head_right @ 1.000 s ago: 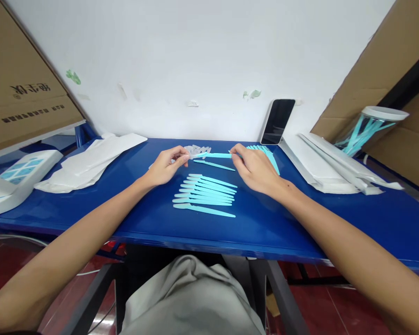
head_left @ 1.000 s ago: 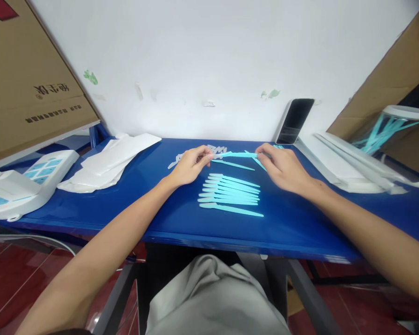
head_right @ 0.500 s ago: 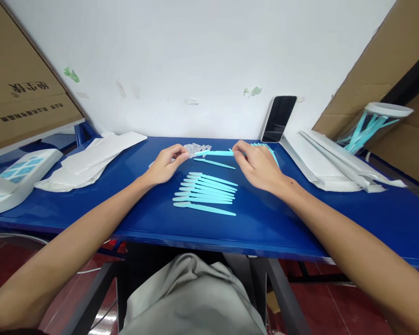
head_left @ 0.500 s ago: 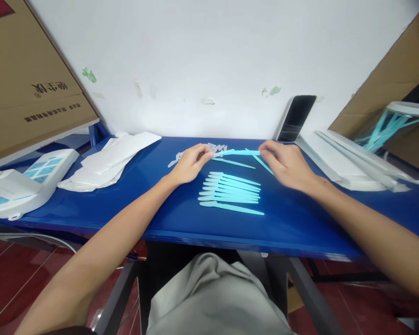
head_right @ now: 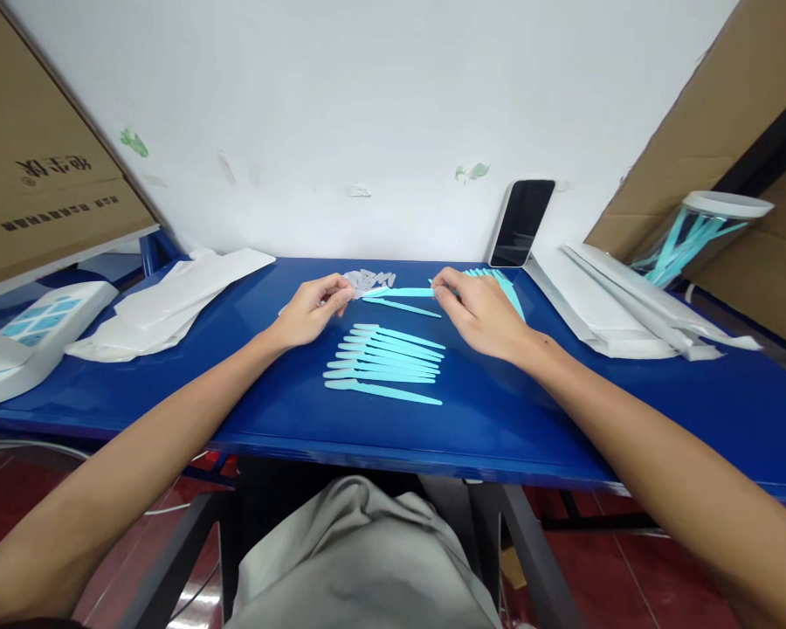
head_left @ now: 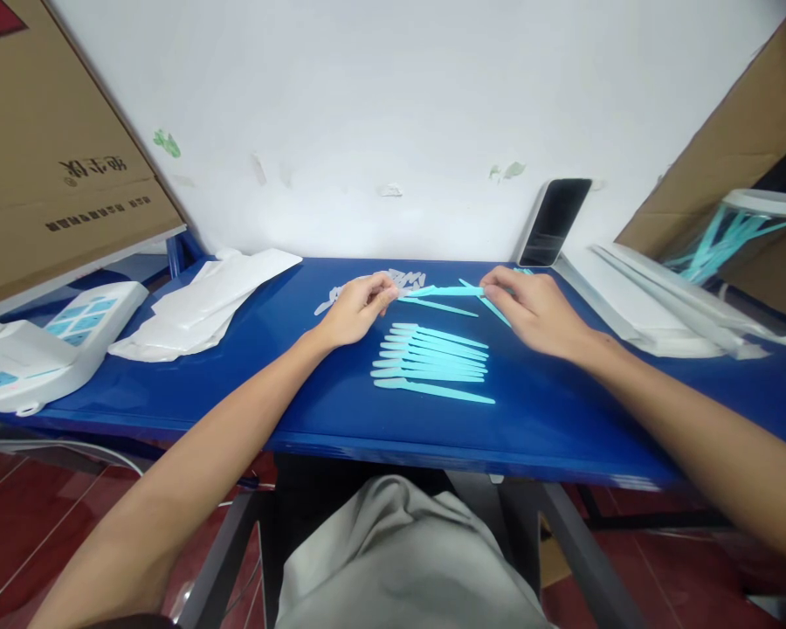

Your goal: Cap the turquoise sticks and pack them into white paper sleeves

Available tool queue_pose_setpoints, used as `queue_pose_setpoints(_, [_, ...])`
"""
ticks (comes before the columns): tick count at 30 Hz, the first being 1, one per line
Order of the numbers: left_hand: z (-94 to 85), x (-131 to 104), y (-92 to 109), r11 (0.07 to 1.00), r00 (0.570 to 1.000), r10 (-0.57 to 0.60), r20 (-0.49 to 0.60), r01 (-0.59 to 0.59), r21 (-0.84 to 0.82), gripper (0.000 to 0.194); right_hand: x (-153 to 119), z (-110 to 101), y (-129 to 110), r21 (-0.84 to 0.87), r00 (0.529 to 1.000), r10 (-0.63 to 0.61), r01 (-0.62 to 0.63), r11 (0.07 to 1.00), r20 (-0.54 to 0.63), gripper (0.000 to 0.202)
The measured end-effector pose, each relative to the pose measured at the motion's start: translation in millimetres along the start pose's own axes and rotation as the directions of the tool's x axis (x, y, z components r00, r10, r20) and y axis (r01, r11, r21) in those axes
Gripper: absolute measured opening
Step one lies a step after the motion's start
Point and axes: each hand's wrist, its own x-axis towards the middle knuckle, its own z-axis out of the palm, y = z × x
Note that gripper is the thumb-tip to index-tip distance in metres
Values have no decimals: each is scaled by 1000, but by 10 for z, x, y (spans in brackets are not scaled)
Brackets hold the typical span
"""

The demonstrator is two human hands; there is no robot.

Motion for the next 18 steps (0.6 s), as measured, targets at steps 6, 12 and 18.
queue_pose_setpoints(6, [47, 1, 114, 986, 993, 103, 49, -109, 129, 32, 1, 15, -7, 71, 999, -13, 10, 997, 36, 29])
queue_pose_setpoints(12, [155, 1, 212, 974, 986, 162, 45, -167, 154, 33, -12, 6, -54, 83, 999, -40, 39, 996, 10, 29])
queue_pose_setpoints(18, [115, 4, 158, 927, 976, 103, 192, -164, 337, 37, -13, 104, -2, 41, 993, -86, 83, 996, 80, 30])
